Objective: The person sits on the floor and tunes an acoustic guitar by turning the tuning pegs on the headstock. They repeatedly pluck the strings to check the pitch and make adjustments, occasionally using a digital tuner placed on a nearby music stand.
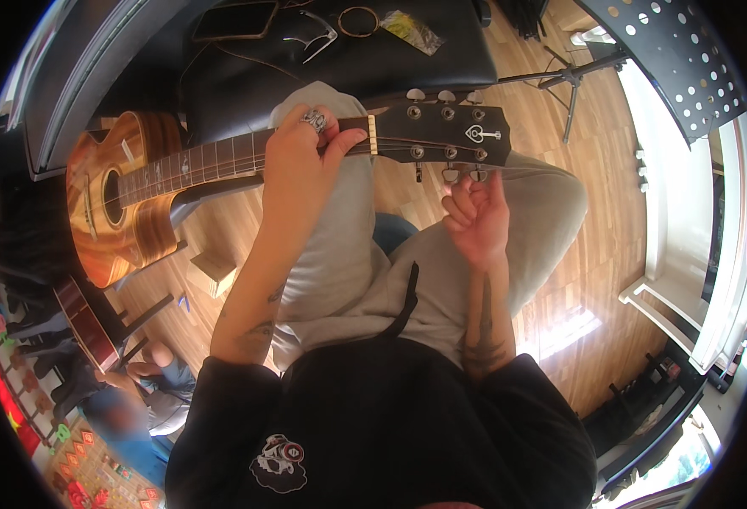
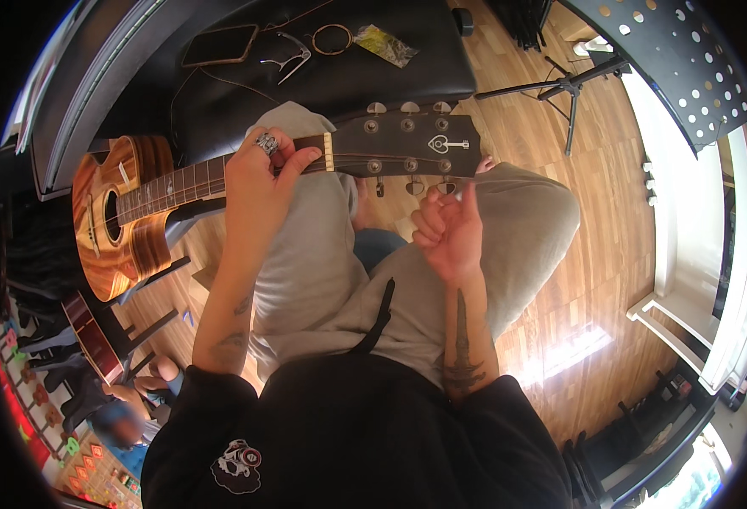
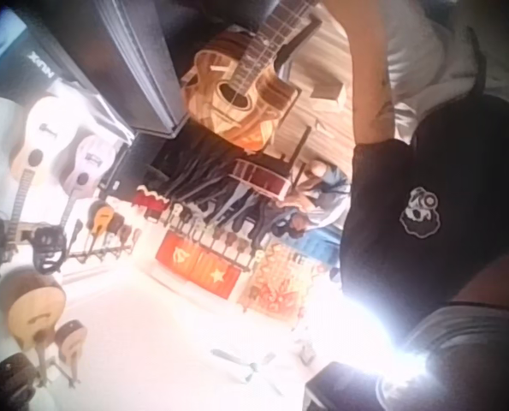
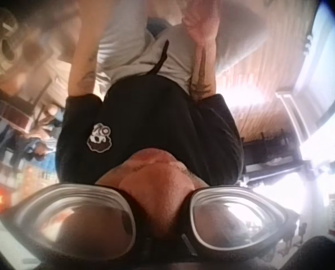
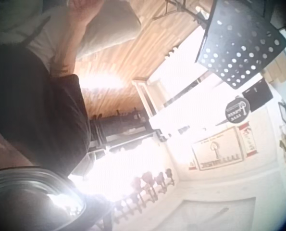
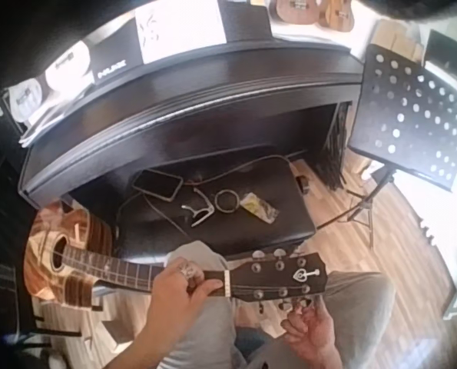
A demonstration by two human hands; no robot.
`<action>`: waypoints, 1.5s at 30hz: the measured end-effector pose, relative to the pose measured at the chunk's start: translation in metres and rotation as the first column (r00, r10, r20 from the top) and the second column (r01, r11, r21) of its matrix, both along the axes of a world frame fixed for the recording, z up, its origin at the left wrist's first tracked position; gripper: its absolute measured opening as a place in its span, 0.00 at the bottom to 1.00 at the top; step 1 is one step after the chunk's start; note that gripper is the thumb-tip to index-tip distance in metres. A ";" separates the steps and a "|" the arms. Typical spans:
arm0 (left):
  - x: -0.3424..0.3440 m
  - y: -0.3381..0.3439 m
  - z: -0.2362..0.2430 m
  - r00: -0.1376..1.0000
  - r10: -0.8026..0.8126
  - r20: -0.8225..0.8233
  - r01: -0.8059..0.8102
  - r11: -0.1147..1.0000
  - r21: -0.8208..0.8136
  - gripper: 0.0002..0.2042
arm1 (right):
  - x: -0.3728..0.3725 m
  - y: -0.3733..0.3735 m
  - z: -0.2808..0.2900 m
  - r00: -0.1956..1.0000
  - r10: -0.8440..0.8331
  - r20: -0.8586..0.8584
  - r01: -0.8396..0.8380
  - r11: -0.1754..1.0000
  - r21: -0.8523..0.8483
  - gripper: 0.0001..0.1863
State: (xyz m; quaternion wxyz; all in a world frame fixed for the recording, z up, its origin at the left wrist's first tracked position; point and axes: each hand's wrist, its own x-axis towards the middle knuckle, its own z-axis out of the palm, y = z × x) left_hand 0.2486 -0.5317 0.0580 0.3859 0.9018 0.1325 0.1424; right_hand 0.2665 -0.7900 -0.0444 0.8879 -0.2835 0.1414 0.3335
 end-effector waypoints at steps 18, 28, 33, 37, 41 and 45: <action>0.001 -0.004 -0.004 1.000 -0.013 0.011 0.012 0.999 0.033 0.13 | -0.006 0.008 0.009 0.982 -0.031 -0.187 0.098 0.926 0.363 0.23; -0.003 0.002 -0.009 0.996 -0.020 0.082 0.014 0.997 0.075 0.15 | -0.004 0.001 0.006 0.994 -0.101 -0.044 0.090 0.976 -0.196 0.19; -0.004 0.004 -0.017 0.991 -0.006 0.136 0.003 1.000 0.021 0.16 | -0.004 0.009 0.013 0.967 0.051 -0.248 0.102 0.817 0.567 0.17; -0.005 0.005 -0.017 0.988 0.001 0.153 -0.003 1.000 0.011 0.16 | -0.002 0.010 -0.003 0.962 -0.005 0.274 0.134 0.882 -0.453 0.19; -0.006 0.003 -0.014 0.988 0.000 0.152 -0.003 1.000 0.018 0.16 | -0.004 0.008 0.006 0.988 -0.004 0.157 0.053 0.951 -0.306 0.21; -0.004 -0.001 -0.011 0.989 0.008 0.146 -0.019 0.997 0.069 0.16 | -0.003 0.002 0.008 0.975 0.096 -0.201 0.036 0.825 0.565 0.21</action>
